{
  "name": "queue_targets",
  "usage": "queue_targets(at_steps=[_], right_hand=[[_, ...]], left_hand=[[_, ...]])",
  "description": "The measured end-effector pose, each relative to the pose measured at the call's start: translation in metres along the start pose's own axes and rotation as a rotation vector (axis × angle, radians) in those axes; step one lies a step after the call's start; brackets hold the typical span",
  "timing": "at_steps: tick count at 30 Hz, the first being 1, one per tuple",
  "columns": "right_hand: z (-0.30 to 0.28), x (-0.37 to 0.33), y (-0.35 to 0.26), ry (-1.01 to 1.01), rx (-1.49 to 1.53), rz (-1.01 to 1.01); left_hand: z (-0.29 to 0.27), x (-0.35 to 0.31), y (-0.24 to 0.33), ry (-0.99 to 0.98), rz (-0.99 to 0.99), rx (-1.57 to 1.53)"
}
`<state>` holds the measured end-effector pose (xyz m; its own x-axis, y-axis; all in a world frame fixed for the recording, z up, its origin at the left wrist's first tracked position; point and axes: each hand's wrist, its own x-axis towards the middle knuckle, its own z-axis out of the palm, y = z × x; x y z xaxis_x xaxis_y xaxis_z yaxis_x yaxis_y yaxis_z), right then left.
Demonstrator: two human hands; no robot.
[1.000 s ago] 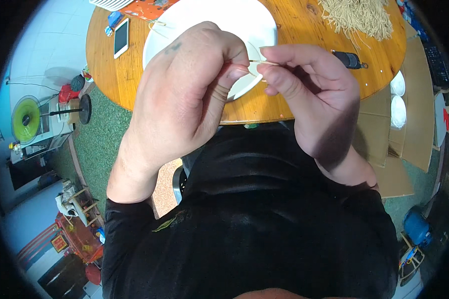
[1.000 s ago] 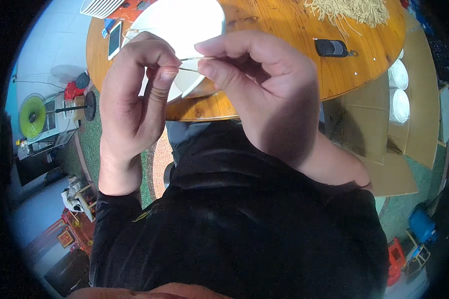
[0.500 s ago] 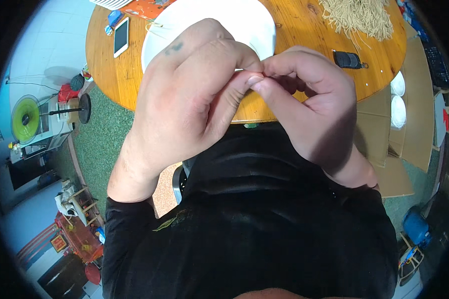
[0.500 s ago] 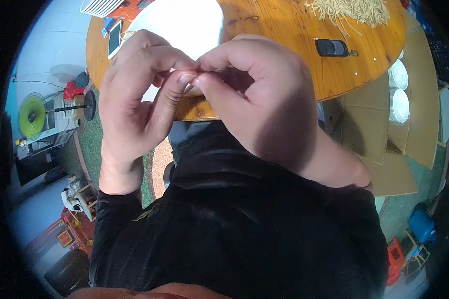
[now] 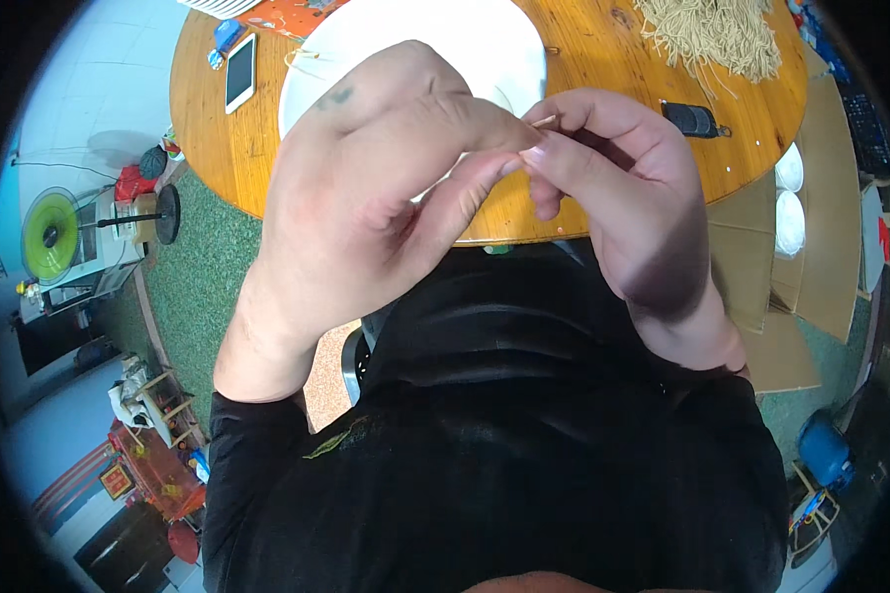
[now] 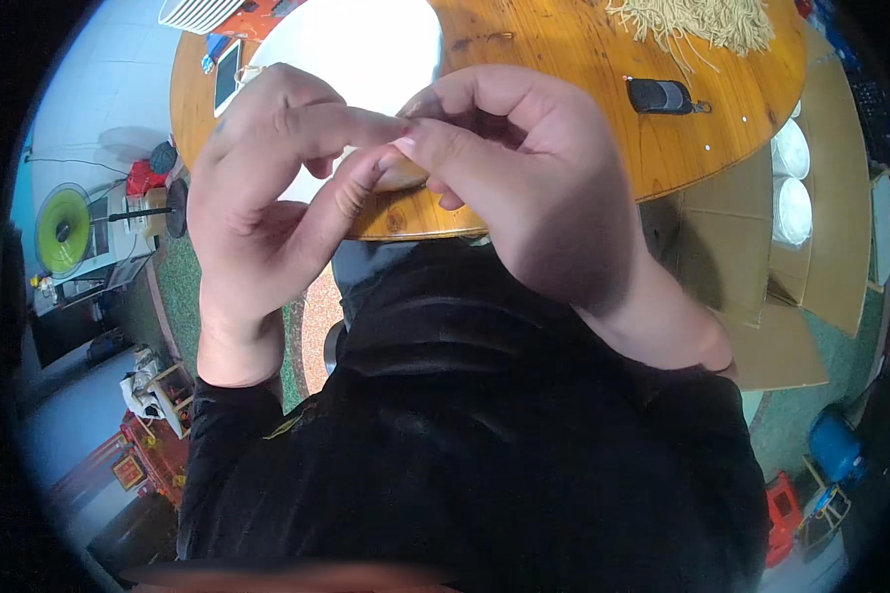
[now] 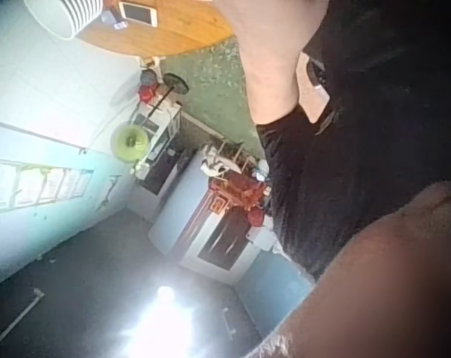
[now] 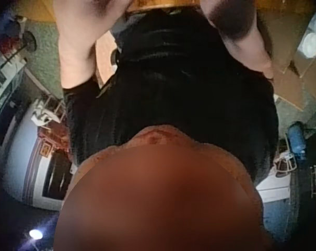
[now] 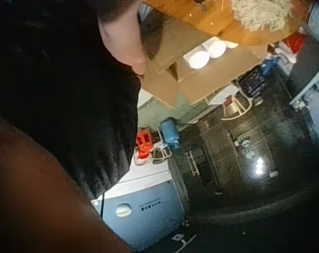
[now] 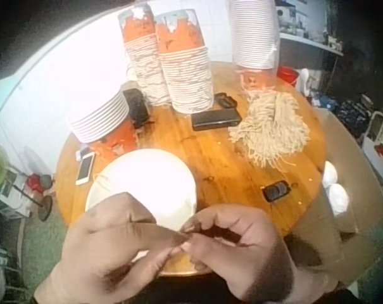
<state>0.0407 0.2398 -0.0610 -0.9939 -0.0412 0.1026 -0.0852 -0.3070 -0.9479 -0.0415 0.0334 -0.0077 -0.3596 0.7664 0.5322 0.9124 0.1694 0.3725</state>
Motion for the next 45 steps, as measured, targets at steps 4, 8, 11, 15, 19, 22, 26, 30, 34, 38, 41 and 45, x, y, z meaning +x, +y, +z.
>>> queue_targets(at_steps=[4, 8, 11, 15, 19, 22, 26, 30, 34, 38, 41, 45], right_hand=[[-0.002, -0.001, -0.001, 0.015, 0.001, 0.037], [0.000, -0.006, -0.007, 0.037, -0.039, 0.048], [0.002, -0.009, -0.008, 0.054, -0.064, 0.044], [0.004, -0.011, -0.008, 0.042, -0.100, 0.001], [0.003, -0.011, 0.002, 0.024, -0.172, -0.121], [0.004, -0.009, 0.004, 0.034, -0.273, -0.193], [0.005, -0.004, 0.005, 0.164, -0.426, -0.394], [-0.007, 0.005, 0.012, 0.122, -0.700, -0.636], [-0.003, 0.006, 0.011, 0.137, -0.768, -0.699], [-0.001, 0.000, 0.012, 0.116, -0.698, -0.590], [-0.001, 0.001, 0.016, 0.108, -0.658, -0.571], [-0.001, 0.005, 0.020, 0.140, -0.673, -0.597]], left_hand=[[0.002, -0.001, 0.006, 0.056, -0.050, 0.045], [0.002, -0.001, 0.004, 0.056, 0.044, 0.167], [0.002, 0.001, 0.007, 0.066, 0.042, 0.208], [0.004, 0.002, 0.007, 0.062, 0.033, 0.213], [0.005, 0.004, 0.007, 0.064, 0.031, 0.211], [0.001, 0.004, 0.009, -0.014, -0.125, 0.129], [-0.005, 0.002, 0.012, -0.116, -0.320, -0.046], [-0.013, 0.004, 0.010, -0.275, -0.674, -0.436], [-0.021, 0.011, 0.004, -0.282, -0.756, -0.541], [-0.020, 0.010, 0.005, -0.259, -0.778, -0.543], [-0.019, 0.011, 0.007, -0.262, -0.758, -0.521], [-0.017, 0.014, 0.010, -0.284, -0.790, -0.380]])
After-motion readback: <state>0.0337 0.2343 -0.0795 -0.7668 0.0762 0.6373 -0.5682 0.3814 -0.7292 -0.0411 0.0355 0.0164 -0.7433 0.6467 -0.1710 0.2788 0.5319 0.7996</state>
